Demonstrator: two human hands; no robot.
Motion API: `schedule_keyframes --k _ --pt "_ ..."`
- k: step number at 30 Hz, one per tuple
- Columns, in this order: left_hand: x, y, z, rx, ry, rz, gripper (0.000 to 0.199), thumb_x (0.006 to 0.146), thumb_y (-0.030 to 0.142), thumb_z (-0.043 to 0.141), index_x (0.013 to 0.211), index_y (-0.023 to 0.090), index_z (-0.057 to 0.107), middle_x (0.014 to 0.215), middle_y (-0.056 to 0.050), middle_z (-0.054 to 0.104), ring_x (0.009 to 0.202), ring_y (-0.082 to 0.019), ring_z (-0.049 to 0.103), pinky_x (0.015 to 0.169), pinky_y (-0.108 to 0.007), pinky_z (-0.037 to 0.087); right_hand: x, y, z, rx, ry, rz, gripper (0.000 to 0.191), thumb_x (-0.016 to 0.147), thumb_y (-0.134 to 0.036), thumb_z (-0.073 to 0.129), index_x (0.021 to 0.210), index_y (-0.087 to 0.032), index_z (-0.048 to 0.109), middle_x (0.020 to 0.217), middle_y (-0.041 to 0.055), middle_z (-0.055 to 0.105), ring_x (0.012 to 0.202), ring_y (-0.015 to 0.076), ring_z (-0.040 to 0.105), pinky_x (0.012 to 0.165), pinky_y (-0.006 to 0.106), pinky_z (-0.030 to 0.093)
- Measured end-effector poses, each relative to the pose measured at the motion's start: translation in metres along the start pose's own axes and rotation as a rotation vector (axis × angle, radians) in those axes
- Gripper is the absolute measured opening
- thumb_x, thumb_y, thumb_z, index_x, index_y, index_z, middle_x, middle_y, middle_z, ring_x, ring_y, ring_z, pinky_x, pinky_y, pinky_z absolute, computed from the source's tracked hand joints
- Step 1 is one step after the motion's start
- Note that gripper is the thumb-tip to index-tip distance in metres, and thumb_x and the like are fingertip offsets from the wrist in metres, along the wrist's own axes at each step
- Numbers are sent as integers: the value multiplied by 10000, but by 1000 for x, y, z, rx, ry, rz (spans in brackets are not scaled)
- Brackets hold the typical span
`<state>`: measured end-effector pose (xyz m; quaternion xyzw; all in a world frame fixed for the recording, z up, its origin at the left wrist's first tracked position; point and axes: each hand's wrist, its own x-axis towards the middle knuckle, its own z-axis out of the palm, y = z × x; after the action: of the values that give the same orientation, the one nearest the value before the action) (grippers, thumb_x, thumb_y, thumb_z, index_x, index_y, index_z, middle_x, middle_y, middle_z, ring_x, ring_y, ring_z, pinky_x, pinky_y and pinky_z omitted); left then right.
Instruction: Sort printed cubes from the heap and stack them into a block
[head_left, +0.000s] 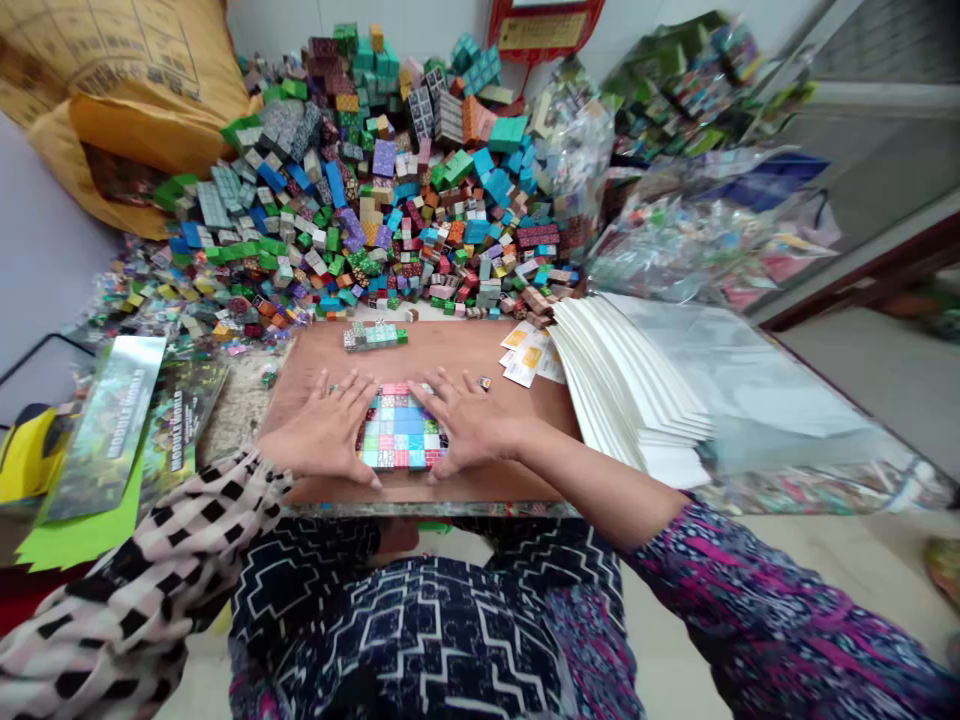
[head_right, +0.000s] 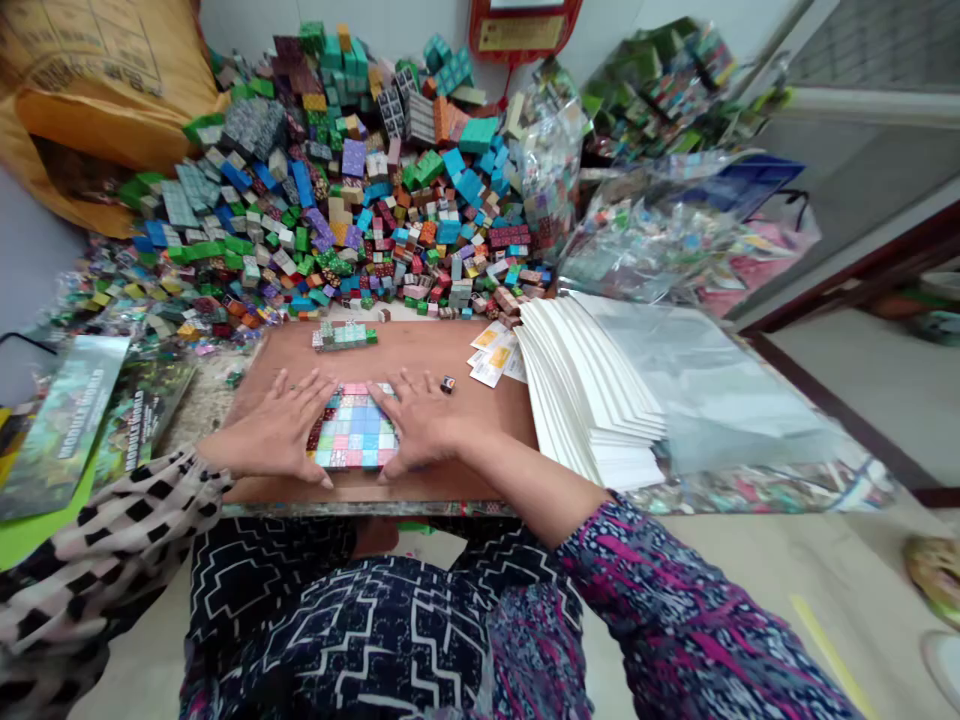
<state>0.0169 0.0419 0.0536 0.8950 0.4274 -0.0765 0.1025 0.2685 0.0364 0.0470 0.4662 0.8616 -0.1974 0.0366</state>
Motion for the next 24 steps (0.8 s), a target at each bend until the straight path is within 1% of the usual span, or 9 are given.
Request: schedule_keyframes --k 5,7,10,13,15,17,20,22,24 --pt "6 7 -8 33 -81 -18 1242 597 702 679 1527 44 183 1570 -273 214 1471 -412 190 1204 -611 28 0 -8 -2 -144 -19 31 1320 544 -661 786 1594 -203 132 1581 209 247 1389 537 254 1124 648 247" --pt "6 7 -8 44 -80 3 1194 613 658 671 1519 37 204 1565 -273 231 1470 -394 211 1217 -571 64 -1 -7 -1 -169 10 6 1286 569 -647 765 1590 -166 149 1515 230 346 1315 521 367 1101 638 289" --pt "6 5 -5 43 -64 34 1180 610 649 669 1513 37 219 1557 -276 247 1461 -390 241 1222 -544 101 0 -5 3 -173 41 -43 1243 597 -640 742 1578 -116 188 1447 245 417 1275 486 419 1109 620 287" --pt "7 1 -1 26 -46 52 1231 599 706 676 1520 40 203 1559 -280 237 1467 -401 216 1218 -573 60 1 -4 2 -142 31 -46 1250 593 -639 764 1580 -135 186 1510 248 341 1341 506 339 1126 645 235" --pt "4 -4 1 -5 -22 52 1297 574 772 682 1528 48 185 1575 -278 190 1478 -420 159 1200 -616 -17 -2 -3 -2 -89 1 -34 1319 551 -682 793 1588 -172 157 1594 231 193 1423 523 179 1148 666 157" --pt "-2 -10 2 -71 31 43 1355 530 822 694 1538 82 173 1593 -257 135 1486 -432 100 1175 -644 -87 -8 0 -6 22 -7 -33 1369 522 -743 790 1592 -205 127 1640 187 31 1470 493 7 1171 654 81" --pt "-16 -21 6 -284 175 -75 1304 548 836 689 1543 153 198 1614 -198 111 1497 -408 61 1190 -625 -79 -21 4 -2 318 146 40 1162 695 -799 630 1587 -245 132 1656 115 0 1506 379 -18 1206 574 90" --pt "-26 -25 13 -554 306 -252 1134 679 805 614 1536 169 231 1616 -168 149 1503 -361 105 1230 -566 36 -29 5 13 570 334 183 931 851 -779 422 1577 -263 149 1654 90 88 1517 298 61 1218 507 147" --pt "-33 -25 24 -906 437 -446 934 822 718 516 1529 170 248 1605 -152 213 1492 -301 198 1242 -477 165 -34 3 35 799 479 318 854 902 -761 286 1573 -252 144 1644 91 148 1514 253 121 1220 466 179"
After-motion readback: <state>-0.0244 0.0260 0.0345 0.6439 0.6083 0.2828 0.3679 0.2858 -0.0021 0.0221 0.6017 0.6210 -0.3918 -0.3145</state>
